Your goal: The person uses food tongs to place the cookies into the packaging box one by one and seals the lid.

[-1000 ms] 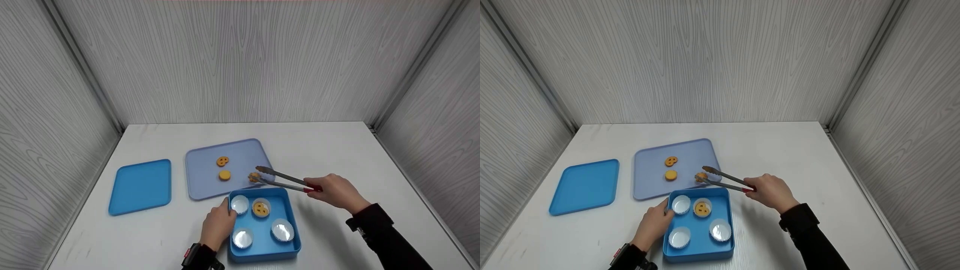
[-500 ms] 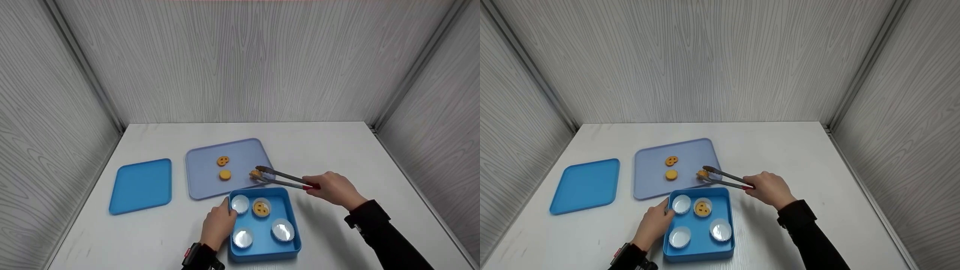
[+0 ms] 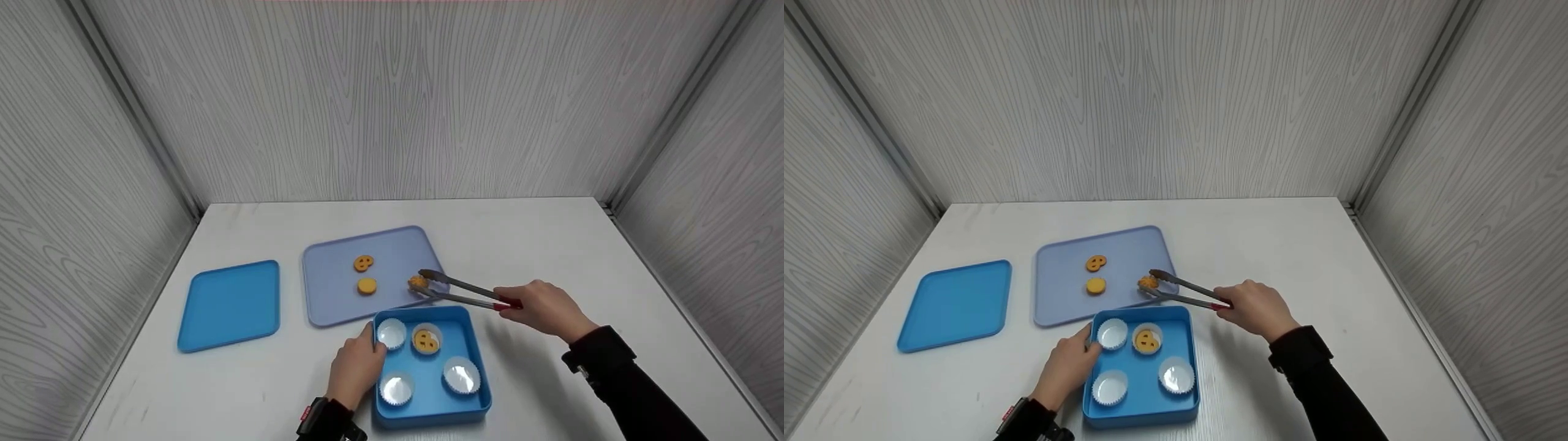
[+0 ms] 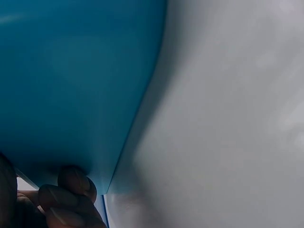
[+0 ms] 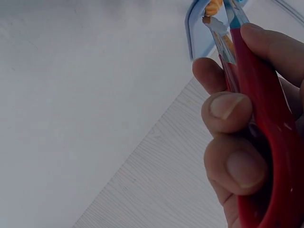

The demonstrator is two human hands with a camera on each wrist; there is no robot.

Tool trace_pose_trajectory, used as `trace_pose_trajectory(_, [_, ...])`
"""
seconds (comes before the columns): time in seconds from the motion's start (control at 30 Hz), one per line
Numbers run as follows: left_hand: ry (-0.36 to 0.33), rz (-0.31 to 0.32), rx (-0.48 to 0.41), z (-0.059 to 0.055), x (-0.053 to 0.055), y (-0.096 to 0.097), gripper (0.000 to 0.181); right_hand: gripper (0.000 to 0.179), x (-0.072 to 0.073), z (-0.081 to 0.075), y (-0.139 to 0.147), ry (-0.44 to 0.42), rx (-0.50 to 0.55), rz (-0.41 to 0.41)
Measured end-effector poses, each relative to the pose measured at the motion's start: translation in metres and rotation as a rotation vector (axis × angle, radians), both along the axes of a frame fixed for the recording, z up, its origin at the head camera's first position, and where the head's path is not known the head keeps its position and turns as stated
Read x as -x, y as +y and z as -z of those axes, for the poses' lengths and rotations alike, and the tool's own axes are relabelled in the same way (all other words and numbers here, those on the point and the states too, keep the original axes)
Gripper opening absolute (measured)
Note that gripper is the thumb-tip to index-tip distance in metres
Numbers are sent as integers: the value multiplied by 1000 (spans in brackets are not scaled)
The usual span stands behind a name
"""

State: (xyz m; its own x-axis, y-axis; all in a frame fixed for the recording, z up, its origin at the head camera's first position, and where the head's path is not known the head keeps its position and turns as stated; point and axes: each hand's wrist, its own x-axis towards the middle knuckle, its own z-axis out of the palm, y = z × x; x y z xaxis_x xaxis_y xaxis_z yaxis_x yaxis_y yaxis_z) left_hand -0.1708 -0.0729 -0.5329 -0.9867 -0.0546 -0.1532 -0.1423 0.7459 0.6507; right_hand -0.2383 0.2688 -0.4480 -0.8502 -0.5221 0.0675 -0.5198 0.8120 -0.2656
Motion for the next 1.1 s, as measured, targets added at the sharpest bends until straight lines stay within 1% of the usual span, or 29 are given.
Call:
trace_pose_trajectory(0.1, [-3,-1,-1,0,0,0,57,24,1,-1,0,-6,-7,-11])
trace_pose_trajectory(0.2, [-3,-1,-5,-1,0,0,57,25,2,-3,0,-20,-17,-11])
trace_pose_trajectory(0.47, [-20,1,-2,-3,-1,0,57,35,7,-11,-3,-76,-46,14])
trace_pose_trajectory(0.63, [-33,-2,-3,-4,0,0,58,42,8,-17,-6,-74,-56,22])
trace_pose_trajectory(0.73, [-35,-6,-6,-3,0,1,58,39,9,-20,-8,-67,-51,17])
trace_pose_trajectory(0.87, [-37,-8,-17,-2,0,0,58,35,9,-20,-11,-50,-47,12])
trace_pose_trajectory(1.0, [-44,-9,-21,-2,0,0,58,37,8,-18,-13,-58,-40,23])
trace_pose_trajectory(1.1, [-36,-6,-18,-1,0,0,58,38,8,-15,-13,-55,-38,28])
